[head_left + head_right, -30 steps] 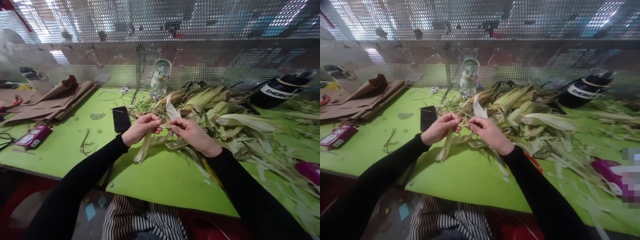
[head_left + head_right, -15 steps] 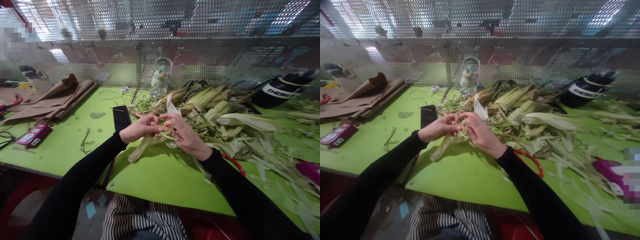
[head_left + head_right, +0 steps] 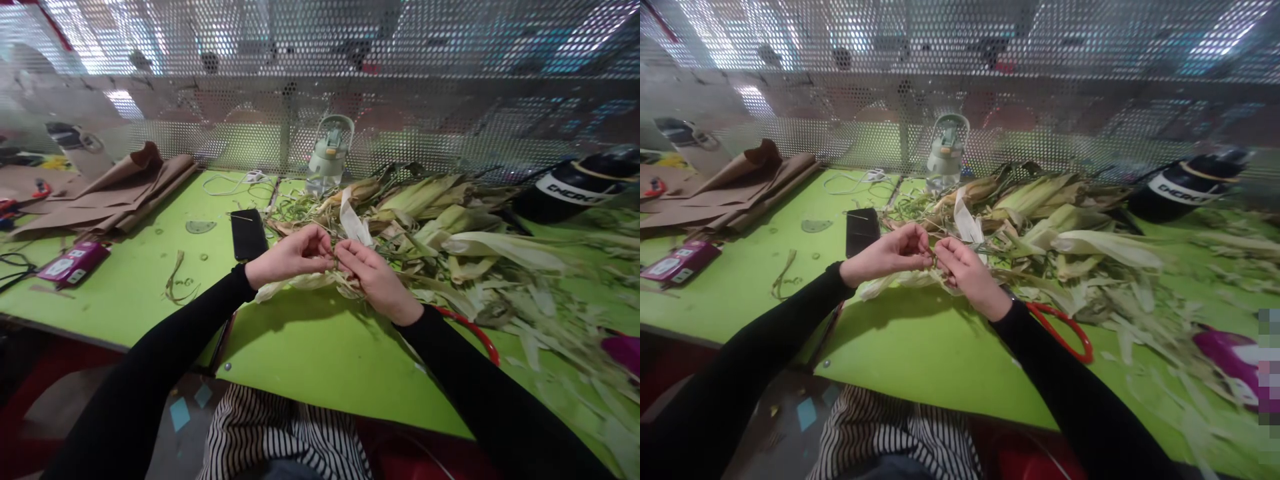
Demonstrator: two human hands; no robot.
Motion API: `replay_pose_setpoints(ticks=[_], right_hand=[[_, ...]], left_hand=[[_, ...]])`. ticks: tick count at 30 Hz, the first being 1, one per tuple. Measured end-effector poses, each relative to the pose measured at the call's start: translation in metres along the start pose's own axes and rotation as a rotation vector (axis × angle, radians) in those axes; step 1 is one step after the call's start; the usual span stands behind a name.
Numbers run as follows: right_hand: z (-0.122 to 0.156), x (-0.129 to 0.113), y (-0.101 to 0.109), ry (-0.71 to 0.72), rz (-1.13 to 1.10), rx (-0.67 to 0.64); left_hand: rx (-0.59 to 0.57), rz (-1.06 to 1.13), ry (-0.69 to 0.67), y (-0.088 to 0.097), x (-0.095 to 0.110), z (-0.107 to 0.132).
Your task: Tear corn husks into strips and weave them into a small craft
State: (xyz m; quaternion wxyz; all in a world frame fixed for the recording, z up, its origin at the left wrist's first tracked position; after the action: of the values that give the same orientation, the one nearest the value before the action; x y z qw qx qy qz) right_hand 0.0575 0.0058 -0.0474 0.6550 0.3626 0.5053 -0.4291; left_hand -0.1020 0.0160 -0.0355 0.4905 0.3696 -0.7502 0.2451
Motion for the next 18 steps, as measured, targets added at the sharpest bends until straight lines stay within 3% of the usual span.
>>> replay_pose_setpoints(ticks=[4, 10, 18], right_hand=[[-0.0009, 0.0018, -0.0014, -0.155, -0.206, -0.071], [-0.0033, 0.0039, -0.0005, -0.229, -0.256, -0.108], [-0.0035, 0.0059, -0.002, -0.242, -0.28, -0.135]], left_hand=[[0.01, -0.212, -0.103, -0.0028, 0.0025, 0.0002], [0.019, -0.395, -0.188, -0.0036, 0.0048, 0.001], [0.091, -0.382, -0.114, -0.0032, -0.0008, 0.0018]])
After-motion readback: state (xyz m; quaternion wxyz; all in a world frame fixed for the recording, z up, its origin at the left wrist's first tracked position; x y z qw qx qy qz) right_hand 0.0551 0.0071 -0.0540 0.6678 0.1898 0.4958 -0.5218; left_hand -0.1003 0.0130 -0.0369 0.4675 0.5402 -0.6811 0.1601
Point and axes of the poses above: each hand's wrist, its own z-axis away from the middle knuckle, its own y-axis out of the back of the hand, x = y × z, the point moved 3 cm from there along -z, towards the middle knuckle, and after that the axes turned 13 degrees about -y, right-handed, at the moved point
